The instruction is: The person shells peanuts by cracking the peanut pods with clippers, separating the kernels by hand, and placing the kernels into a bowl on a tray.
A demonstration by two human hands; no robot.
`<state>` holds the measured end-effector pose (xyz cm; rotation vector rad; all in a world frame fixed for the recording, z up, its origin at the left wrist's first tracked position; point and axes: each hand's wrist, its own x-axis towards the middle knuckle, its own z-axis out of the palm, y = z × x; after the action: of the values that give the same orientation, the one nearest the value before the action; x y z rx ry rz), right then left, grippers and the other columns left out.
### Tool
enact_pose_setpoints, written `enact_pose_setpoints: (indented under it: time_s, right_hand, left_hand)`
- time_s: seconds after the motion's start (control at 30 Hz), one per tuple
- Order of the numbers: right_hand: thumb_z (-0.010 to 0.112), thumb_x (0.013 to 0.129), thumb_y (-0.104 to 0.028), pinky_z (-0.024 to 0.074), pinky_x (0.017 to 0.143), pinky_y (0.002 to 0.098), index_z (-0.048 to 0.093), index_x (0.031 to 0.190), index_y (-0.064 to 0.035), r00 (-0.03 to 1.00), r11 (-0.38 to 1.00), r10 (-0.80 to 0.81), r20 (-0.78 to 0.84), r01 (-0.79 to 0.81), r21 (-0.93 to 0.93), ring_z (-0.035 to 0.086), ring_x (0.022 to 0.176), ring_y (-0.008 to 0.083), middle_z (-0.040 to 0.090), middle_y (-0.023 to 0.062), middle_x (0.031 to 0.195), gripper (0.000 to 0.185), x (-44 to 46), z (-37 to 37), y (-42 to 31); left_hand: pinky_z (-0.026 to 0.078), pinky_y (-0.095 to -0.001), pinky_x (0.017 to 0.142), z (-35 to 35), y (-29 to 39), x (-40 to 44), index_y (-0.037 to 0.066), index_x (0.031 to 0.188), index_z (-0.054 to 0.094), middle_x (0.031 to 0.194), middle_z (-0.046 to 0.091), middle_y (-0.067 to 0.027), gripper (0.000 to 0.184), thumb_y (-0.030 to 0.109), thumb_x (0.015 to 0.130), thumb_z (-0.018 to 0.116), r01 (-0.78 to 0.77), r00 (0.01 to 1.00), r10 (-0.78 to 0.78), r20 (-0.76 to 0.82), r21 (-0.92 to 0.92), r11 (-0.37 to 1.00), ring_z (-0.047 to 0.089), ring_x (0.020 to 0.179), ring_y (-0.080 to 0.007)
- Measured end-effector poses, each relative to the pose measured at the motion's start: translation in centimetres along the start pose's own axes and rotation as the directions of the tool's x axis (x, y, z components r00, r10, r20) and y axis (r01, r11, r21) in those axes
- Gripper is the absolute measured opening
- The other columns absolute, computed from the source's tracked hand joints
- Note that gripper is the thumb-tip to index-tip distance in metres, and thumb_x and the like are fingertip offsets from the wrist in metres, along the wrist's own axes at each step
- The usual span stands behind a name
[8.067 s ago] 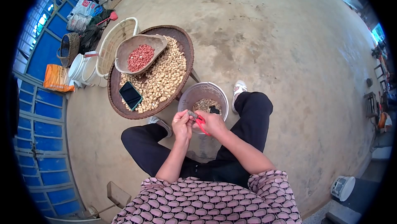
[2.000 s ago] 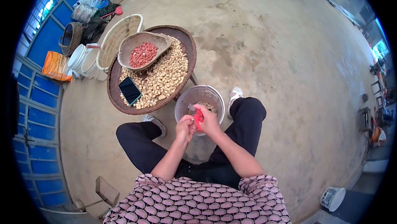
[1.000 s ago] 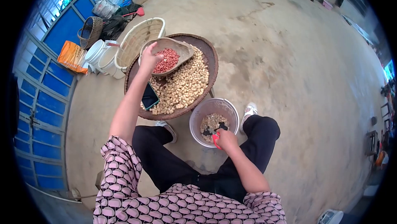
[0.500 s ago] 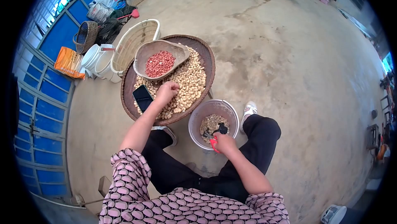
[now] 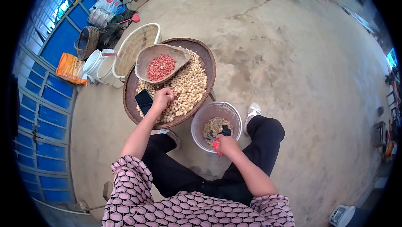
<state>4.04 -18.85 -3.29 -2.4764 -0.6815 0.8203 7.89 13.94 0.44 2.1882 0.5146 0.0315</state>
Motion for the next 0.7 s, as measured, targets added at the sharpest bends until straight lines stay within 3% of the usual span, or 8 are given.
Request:
enact_pose_setpoints:
  time_s: [0.07,0.13,0.17,0.27,0.4,0.47,0.53,0.7]
  right_hand:
    - [0.056,0.071,-0.024,0.0457,0.073,0.0407,0.053,0.108,-0.0142,1.0,1.0,-0.007,-0.002,0.007,-0.006,0.059,0.083,0.0316,0.061,0.016,0.089,0.038,0.0,0.0,-0.1]
    - [0.056,0.071,-0.023,0.0459,0.072,0.0404,0.053,0.108,-0.0144,1.0,1.0,-0.012,0.016,0.012,-0.019,0.059,0.083,0.0317,0.061,0.0159,0.088,0.039,0.0,-0.1,-0.3]
    - [0.056,0.071,-0.023,0.0459,0.072,0.0404,0.053,0.108,-0.0144,1.0,1.0,-0.015,0.015,0.015,-0.021,0.059,0.083,0.0317,0.061,0.0159,0.088,0.039,0.1,0.0,-0.3]
    - [0.056,0.071,-0.023,0.046,0.072,0.0401,0.054,0.108,-0.0148,1.0,0.999,-0.021,0.021,0.022,-0.047,0.059,0.083,0.0316,0.061,0.0157,0.088,0.039,0.3,0.5,0.1]
    - [0.056,0.071,-0.024,0.0461,0.073,0.0398,0.054,0.108,-0.0152,0.999,0.999,-0.032,0.005,0.032,-0.034,0.059,0.083,0.0311,0.061,0.0153,0.089,0.038,0.2,0.4,0.4]
    - [0.056,0.071,-0.024,0.0461,0.073,0.0397,0.054,0.109,-0.0153,0.999,0.999,-0.036,0.005,0.036,-0.038,0.059,0.083,0.0309,0.061,0.0153,0.089,0.038,0.2,0.3,0.5]
    - [0.057,0.071,-0.025,0.046,0.073,0.0396,0.053,0.11,-0.0156,0.999,0.999,-0.038,-0.002,0.038,-0.039,0.059,0.084,0.0306,0.061,0.0152,0.09,0.039,0.2,0.4,0.5]
    - [0.058,0.071,-0.027,0.0458,0.073,0.04,0.053,0.109,-0.0149,0.999,0.999,-0.043,0.017,0.044,-0.027,0.059,0.084,0.0303,0.061,0.0152,0.09,0.04,0.4,0.7,0.1]
  left_hand:
    - [0.044,-0.0314,0.061,-0.1,-0.3,-0.1,0.006,0.078,0.062,0.068,0.058,-0.0083,0.013,0.004,0.066,0.058,0.057,0.998,-0.057,0.007,-0.116,0.992,0.056,0.064,-0.0215]
    - [0.043,-0.0347,0.065,0.2,0.4,-0.4,0.01,0.08,0.063,0.074,0.059,-0.0062,0.017,0.005,0.065,0.058,-0.32,0.904,0.409,-0.121,0.441,0.838,0.055,0.072,-0.0231]
    - [0.042,-0.0366,0.071,0.6,0.8,-0.6,0.014,0.083,0.064,0.079,0.06,-0.0044,0.021,0.007,0.065,0.058,-0.265,0.904,0.406,-0.132,0.573,0.776,0.055,0.081,-0.0237]
    - [0.041,-0.0358,0.075,2.0,2.6,-0.2,0.015,0.086,0.065,0.081,0.06,-0.0045,0.024,0.008,0.064,0.059,-0.155,0.954,0.262,-0.148,0.503,0.85,0.054,0.084,-0.0216]
    - [0.044,-0.0342,0.066,5.2,-0.1,3.1,0.011,0.077,0.066,0.071,0.062,-0.0066,0.012,0.01,0.065,0.062,-0.098,0.954,0.178,-0.242,0.307,0.946,0.058,0.068,-0.0235]
    - [0.045,-0.033,0.059,5.1,0.1,3.2,0.007,0.07,0.065,0.066,0.061,-0.009,0.005,0.007,0.065,0.064,-0.182,0.928,0.268,-0.26,0.313,0.932,0.058,0.061,-0.0237]
    - [0.045,-0.0319,0.057,4.1,1.4,2.6,0.004,0.067,0.062,0.066,0.06,-0.0107,0.006,0.002,0.062,0.065,-0.094,0.991,0.111,-0.077,0.205,0.974,0.058,0.062,-0.022]
    - [0.045,-0.0331,0.059,4.3,1.2,2.3,0.005,0.072,0.058,0.067,0.06,-0.0107,0.015,0.0,0.059,0.062,-0.219,0.969,0.246,-0.032,0.352,0.91,0.058,0.064,-0.0242]
